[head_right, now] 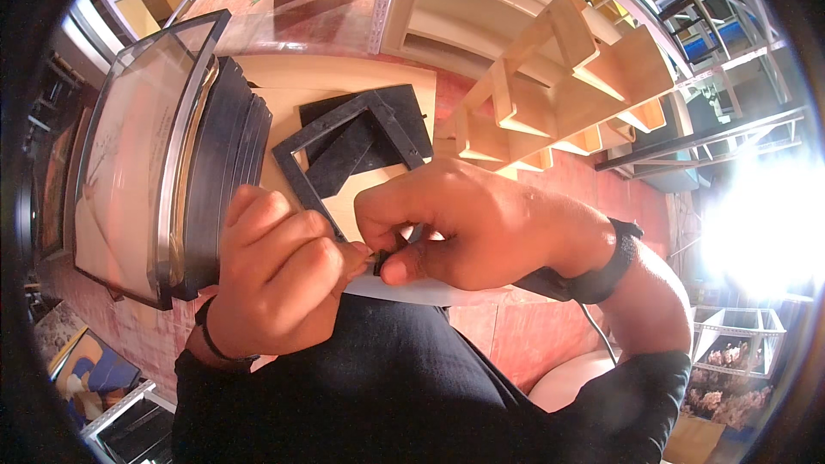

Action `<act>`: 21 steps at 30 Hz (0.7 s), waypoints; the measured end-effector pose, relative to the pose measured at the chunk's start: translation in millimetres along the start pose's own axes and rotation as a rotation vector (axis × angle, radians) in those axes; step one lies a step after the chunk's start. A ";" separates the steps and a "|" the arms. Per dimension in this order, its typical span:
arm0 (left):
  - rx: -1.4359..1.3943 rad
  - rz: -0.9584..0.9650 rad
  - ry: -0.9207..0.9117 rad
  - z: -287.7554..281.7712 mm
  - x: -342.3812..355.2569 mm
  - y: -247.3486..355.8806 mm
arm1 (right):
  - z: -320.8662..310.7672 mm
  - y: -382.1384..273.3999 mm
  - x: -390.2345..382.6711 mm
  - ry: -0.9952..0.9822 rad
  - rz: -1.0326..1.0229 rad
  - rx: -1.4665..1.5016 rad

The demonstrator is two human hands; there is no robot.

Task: Placing a printed photo into a picture frame and securing the back panel.

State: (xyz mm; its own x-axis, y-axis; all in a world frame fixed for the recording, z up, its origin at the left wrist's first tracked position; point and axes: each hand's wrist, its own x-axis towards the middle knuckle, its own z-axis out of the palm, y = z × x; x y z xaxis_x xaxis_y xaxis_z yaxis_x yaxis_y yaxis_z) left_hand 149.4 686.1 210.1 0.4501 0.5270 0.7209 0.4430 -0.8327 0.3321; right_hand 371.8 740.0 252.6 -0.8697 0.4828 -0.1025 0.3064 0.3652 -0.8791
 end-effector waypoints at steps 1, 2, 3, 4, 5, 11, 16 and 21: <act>-0.001 -0.011 -0.007 -0.1 0.2 0.8 | -0.3 -1.4 -1.3 -0.001 -0.001 -0.002; 0.001 -0.012 -0.005 0.5 0.2 1.3 | -1.0 -3.5 -2.6 -0.027 0.053 0.020; -0.001 -0.008 0.004 1.6 0.0 1.9 | -0.8 -4.7 -3.5 -0.053 0.107 0.043; -0.004 -0.004 0.014 2.1 -0.3 2.3 | 0.6 -4.5 -4.0 -0.054 0.106 0.042; -0.003 -0.005 0.014 1.0 -1.6 1.8 | 2.4 -3.4 -4.7 -0.028 0.073 0.042; 0.035 0.051 -0.085 4.5 -11.7 0.5 | 11.4 18.8 -9.6 -0.101 0.044 0.256; -0.038 0.084 -0.083 9.0 -16.3 3.0 | 18.9 29.2 -12.7 -0.182 0.046 0.405; -0.047 0.095 -0.109 3.6 -14.5 0.4 | 29.7 46.6 -15.6 -0.035 -0.175 0.418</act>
State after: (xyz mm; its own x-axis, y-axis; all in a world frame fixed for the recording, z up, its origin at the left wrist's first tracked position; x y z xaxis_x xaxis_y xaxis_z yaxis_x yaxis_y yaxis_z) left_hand 145.8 678.8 197.6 0.5711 0.4590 0.6806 0.3589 -0.8853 0.2959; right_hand 388.1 725.8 199.4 -0.9094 0.4123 0.0551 -0.0230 0.0824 -0.9963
